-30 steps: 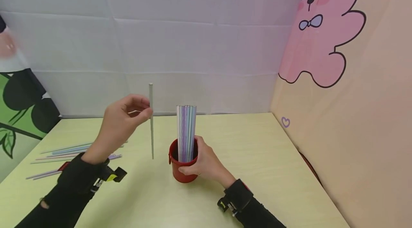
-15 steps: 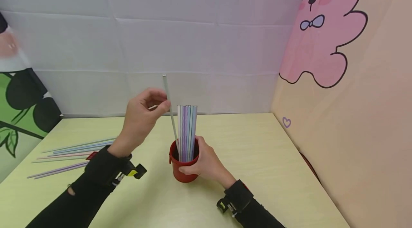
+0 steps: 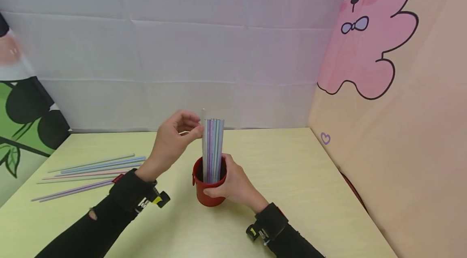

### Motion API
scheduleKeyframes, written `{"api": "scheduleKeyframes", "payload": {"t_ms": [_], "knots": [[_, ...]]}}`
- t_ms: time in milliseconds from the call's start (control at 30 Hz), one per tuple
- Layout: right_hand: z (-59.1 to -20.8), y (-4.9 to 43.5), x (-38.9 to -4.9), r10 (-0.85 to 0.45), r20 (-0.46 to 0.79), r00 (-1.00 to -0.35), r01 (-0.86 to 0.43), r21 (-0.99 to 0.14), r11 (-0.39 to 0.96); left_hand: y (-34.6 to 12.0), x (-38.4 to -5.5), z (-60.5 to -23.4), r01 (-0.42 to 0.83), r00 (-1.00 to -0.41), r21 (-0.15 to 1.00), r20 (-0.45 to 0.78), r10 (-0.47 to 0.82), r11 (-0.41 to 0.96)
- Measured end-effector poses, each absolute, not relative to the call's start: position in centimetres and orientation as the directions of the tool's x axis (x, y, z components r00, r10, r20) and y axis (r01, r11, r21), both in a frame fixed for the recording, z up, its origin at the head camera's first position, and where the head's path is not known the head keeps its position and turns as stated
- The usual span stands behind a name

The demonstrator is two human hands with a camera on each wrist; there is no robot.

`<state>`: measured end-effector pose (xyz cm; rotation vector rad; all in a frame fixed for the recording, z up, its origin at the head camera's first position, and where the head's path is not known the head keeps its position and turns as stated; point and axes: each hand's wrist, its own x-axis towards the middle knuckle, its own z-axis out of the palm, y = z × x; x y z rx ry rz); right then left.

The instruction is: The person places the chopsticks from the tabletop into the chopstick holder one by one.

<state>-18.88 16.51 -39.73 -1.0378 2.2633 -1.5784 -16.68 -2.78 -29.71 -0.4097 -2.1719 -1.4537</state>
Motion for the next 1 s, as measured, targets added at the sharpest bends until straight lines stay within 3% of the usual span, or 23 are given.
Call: {"api": "scheduleKeyframes", "payload": {"t_ms": [267,567,767,1000], "knots": [[-41.7,16.4,-20.2,-0.641,0.252,-0.725,-0.450,-0.878,0.164,-4.9,-18.5,-32.4,0.479,-0.841,0.757,0.540,-0.014,0.445],[-42.8,16.4,-21.1,-0.670,0.237,-0.703,-0.390,-0.917,0.085,-8.3,-18.2,-32.8,0.493,-0.809,0.629,0.586,0.049,0.601],[-41.5,16.3,-20.1,-0.671,0.220,-0.708,-0.338,-0.940,0.048,-11.1,-17.6,-33.2,0.449,-0.827,0.578,0.558,0.070,0.681],[-43.4,16.1,-21.6,-0.673,0.219,-0.706,-0.366,-0.927,0.083,-15.1,-16.7,-33.9,0.392,-0.852,0.522,0.517,0.084,0.758]]}}
